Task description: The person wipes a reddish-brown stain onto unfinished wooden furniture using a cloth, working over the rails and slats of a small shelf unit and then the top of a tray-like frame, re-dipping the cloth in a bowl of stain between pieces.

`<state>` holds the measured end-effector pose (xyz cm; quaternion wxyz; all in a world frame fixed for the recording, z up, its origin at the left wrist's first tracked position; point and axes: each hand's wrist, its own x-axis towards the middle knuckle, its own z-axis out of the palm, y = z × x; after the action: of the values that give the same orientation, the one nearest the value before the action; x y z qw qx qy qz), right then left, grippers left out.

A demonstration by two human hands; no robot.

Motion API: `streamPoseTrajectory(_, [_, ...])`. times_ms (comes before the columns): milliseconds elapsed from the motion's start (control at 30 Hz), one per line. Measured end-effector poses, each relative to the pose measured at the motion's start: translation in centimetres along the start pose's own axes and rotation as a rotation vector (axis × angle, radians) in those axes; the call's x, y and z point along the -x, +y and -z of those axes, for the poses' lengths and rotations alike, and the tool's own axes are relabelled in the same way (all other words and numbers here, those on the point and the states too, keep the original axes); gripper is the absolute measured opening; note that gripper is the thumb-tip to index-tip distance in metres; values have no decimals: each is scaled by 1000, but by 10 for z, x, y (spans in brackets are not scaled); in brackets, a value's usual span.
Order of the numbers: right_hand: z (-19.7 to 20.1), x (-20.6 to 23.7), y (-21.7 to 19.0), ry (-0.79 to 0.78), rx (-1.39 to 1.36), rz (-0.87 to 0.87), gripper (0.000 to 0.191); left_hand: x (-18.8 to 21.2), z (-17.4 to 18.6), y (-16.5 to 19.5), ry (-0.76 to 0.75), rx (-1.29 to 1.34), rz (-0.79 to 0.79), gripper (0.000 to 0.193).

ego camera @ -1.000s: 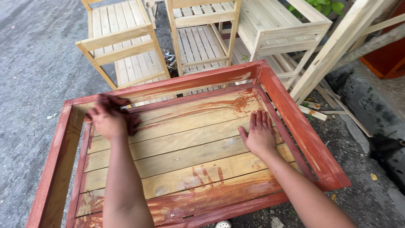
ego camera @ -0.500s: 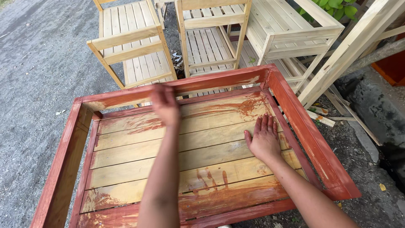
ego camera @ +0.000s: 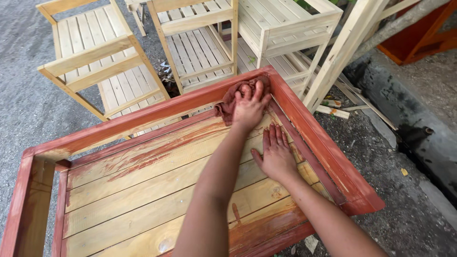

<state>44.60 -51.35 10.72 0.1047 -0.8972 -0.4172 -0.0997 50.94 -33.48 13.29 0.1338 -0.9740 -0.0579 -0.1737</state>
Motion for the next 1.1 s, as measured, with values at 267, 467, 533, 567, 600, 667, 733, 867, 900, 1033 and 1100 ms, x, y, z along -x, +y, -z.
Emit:
streamPoseTrajectory(267, [-2,4,3,11,-55,-2,85,81,26,-89,-270,-123,-62,55])
streamPoseTrajectory(467, [-2,2,-4,-18,-13,-25,86,185,56,-172,-174,-196,96,34])
streamPoseTrajectory(533, [0,-1,-7,-25,7,-35,85,191,58,-182,-82,-245,16,47])
streamPoseTrajectory(567, [1,-1,-7,-38,14,-38,85,185,57,-180,-39,-266,-24,54])
streamPoseTrajectory(600, [3,-1,-7,-51,22,-39,85,173,54,-174,-33,-230,-26,57])
streamPoseTrajectory(667, [5,0,-7,-28,12,-26,85,133,45,-148,-57,-220,-43,69])
streamPoseTrajectory(733, [6,1,-6,-9,3,-30,85,85,35,-109,-12,-248,-82,77])
streamPoseTrajectory(867, [9,0,-5,-6,-31,-37,85,8,23,-39,-32,-117,-182,50])
streamPoseTrajectory(900, [10,0,-5,-12,-33,-43,85,-1,23,-29,7,-36,-183,43])
streamPoseTrajectory(1033, [14,3,-4,-27,-59,-45,83,-1,24,-26,-9,-39,-183,49])
streamPoseTrajectory(1100, [16,4,-3,-15,-64,-42,84,14,25,-43,-50,-52,-206,48])
